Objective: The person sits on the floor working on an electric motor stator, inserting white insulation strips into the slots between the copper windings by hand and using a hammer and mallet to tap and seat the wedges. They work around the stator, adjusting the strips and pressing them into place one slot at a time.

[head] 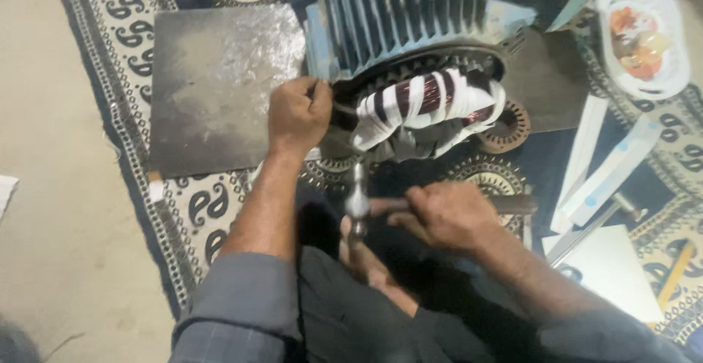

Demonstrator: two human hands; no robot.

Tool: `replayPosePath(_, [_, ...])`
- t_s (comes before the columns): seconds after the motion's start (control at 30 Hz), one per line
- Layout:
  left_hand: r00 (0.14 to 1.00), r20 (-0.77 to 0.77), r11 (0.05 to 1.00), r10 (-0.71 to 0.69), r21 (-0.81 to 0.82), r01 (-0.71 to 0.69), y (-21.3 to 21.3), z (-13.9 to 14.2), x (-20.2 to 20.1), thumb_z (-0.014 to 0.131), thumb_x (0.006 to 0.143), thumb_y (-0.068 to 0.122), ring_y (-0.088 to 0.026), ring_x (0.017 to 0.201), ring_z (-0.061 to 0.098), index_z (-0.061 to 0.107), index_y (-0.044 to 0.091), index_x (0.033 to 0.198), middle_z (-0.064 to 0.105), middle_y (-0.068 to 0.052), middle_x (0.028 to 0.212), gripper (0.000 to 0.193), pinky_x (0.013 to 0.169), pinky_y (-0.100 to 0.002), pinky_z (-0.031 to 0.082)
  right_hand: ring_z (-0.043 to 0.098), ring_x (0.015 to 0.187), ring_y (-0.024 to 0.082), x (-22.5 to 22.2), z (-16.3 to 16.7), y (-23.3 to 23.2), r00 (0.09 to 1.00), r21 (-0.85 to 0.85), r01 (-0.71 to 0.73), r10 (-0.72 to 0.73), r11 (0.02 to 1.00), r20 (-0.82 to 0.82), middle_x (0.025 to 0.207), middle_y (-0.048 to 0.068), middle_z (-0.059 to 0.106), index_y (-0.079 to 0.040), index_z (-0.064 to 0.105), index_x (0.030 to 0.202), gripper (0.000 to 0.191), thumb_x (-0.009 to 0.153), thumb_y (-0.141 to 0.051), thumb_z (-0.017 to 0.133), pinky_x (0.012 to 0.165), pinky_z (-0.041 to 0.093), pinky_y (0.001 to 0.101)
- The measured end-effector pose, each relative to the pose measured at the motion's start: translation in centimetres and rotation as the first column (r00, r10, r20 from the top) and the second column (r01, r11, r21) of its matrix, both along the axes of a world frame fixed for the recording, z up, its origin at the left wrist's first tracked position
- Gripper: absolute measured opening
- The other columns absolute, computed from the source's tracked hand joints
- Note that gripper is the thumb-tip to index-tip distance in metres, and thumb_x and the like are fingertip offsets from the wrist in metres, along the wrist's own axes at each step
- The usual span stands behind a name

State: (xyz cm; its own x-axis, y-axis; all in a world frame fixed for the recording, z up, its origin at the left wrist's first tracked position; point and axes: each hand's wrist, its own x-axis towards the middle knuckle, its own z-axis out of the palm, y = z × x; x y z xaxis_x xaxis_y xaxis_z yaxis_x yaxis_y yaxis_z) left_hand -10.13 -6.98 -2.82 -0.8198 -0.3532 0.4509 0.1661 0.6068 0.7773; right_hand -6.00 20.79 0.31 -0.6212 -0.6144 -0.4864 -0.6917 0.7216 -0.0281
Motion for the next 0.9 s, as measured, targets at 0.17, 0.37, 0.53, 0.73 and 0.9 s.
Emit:
replayPosePath(0.17, [1.000,0.015,0.999,-0.027,0.042,0.027,0.0,-0.1,1.0,0.063,0.092,0.022,-0.039,0.067,0.068,0.072,0.000,0.083,0.065,-0.023,0.072,0.025,0.058,-0.046,0.049,0.065,0.064,0.025,5.3,-1.7,1.0,0.976,-0.200,0.190,-0.164,0.961,0.141,0.075,0.009,0.066,-0.013,0.060,0.100,0.044,0.098,-0.056,0.051,0.057,0.054,0.0402])
replayPosePath(0.37, [0.997,0.077,0.998,0.009,0.067,-0.014,-0.2,-1.2,0.4,0.064,0.092,0.022,-0.039,0.058,0.063,0.066,-0.003,0.076,0.061,-0.025,0.067,0.030,0.058,-0.046,0.046,0.060,0.054,0.018,8.0,0.5,1.5,0.307,-0.288,0.952,-0.333,0.106,0.891,0.071,0.010,0.067,-0.006,0.057,0.109,0.029,0.098,-0.033,0.060,0.050,0.048,0.0323])
replayPosePath(0.53, [0.997,0.073,1.000,0.011,0.005,-0.012,-0.2,-1.5,0.4,0.063,0.094,0.022,-0.041,0.064,0.065,0.067,-0.003,0.077,0.062,-0.025,0.070,0.030,0.060,-0.047,0.047,0.052,0.050,0.016,10.0,0.2,1.6,-0.015,-0.056,0.899,-0.157,-0.435,0.987,0.069,0.005,0.052,-0.008,0.053,0.108,0.026,0.090,-0.025,0.062,0.042,0.044,0.0329])
replayPosePath(0.73, [0.998,0.054,0.998,0.013,-0.067,-0.009,-0.2,-1.7,-0.1,0.063,0.095,0.021,-0.045,0.074,0.067,0.071,0.000,0.082,0.065,-0.026,0.076,0.026,0.066,-0.050,0.051,0.051,0.050,0.018,9.7,-0.1,-3.8,-0.107,0.236,0.614,0.216,-0.753,0.970,0.069,0.005,0.048,-0.008,0.049,0.106,0.020,0.088,-0.014,0.057,0.046,0.044,0.0366])
replayPosePath(0.9, [0.994,0.107,0.991,0.027,-0.134,-0.013,-0.1,-1.6,0.2,0.063,0.096,0.022,-0.046,0.076,0.066,0.072,0.000,0.082,0.065,-0.026,0.077,0.027,0.067,-0.052,0.050,0.047,0.047,0.017,7.8,-0.4,-5.7,-0.063,0.251,0.874,0.415,-0.415,0.908,0.067,0.004,0.046,-0.008,0.048,0.112,0.025,0.089,-0.012,0.060,0.043,0.039,0.0355])
